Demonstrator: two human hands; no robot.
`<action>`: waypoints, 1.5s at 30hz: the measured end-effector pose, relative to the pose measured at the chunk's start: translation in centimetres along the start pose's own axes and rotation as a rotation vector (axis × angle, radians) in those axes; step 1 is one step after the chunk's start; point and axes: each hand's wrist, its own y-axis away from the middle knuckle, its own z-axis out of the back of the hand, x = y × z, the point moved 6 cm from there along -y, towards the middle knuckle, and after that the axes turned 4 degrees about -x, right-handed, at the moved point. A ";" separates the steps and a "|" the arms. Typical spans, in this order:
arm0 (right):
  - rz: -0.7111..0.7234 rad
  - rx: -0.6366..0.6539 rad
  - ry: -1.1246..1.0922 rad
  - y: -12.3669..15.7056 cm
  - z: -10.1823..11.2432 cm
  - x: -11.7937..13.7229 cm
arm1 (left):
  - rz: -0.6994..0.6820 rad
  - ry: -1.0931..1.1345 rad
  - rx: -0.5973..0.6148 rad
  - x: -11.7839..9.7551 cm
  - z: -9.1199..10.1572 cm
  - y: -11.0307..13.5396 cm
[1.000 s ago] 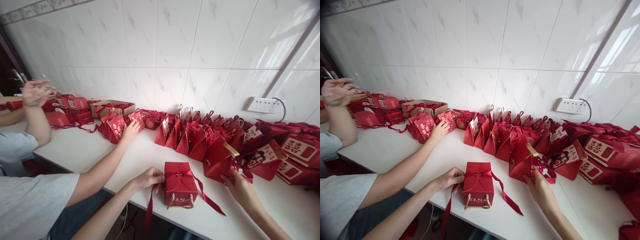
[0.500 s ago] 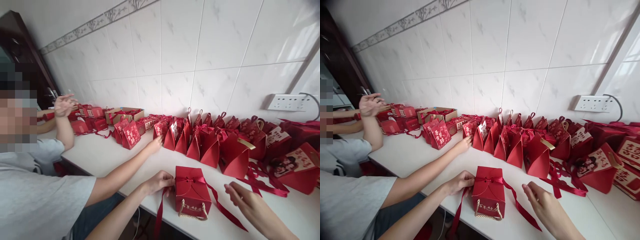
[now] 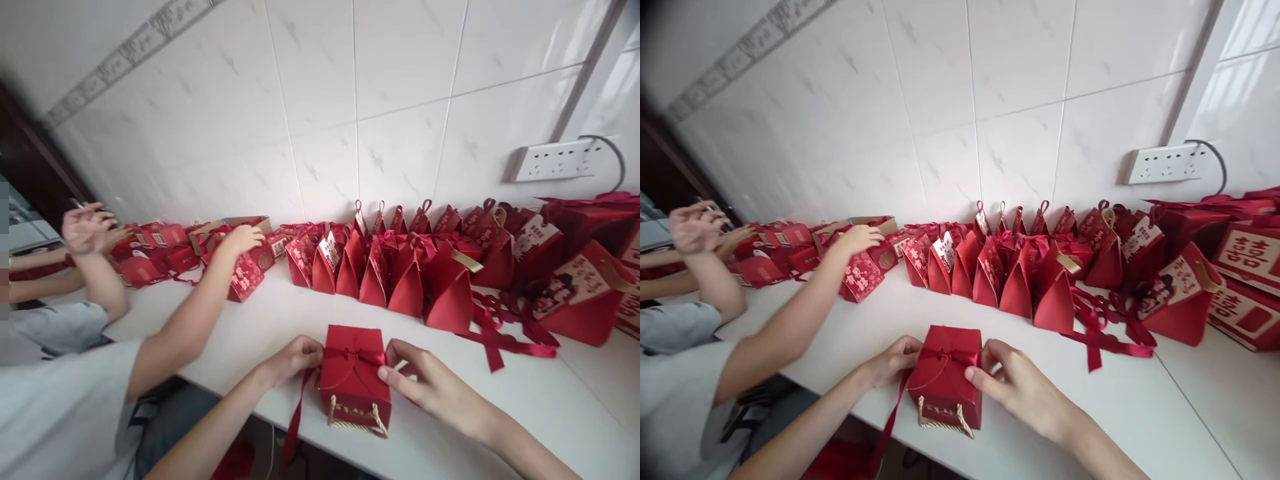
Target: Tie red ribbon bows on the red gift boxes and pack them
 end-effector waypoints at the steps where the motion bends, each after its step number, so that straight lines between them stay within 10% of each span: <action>1: -0.013 0.006 -0.054 0.1 0.2 0.0 | 0.010 0.022 0.042 0.0 -0.4 -0.1; 16: -0.123 0.173 -0.503 -0.6 1.7 -2.0 | -0.038 0.166 0.356 -3.2 -1.7 1.3; 36: 0.305 0.079 -0.167 -2.2 2.8 5.2 | -0.023 -0.184 0.009 -7.8 -1.7 2.7; 45: 0.328 -0.144 -0.214 -2.2 1.0 3.9 | -0.317 -0.588 -0.277 -10.5 -2.2 2.7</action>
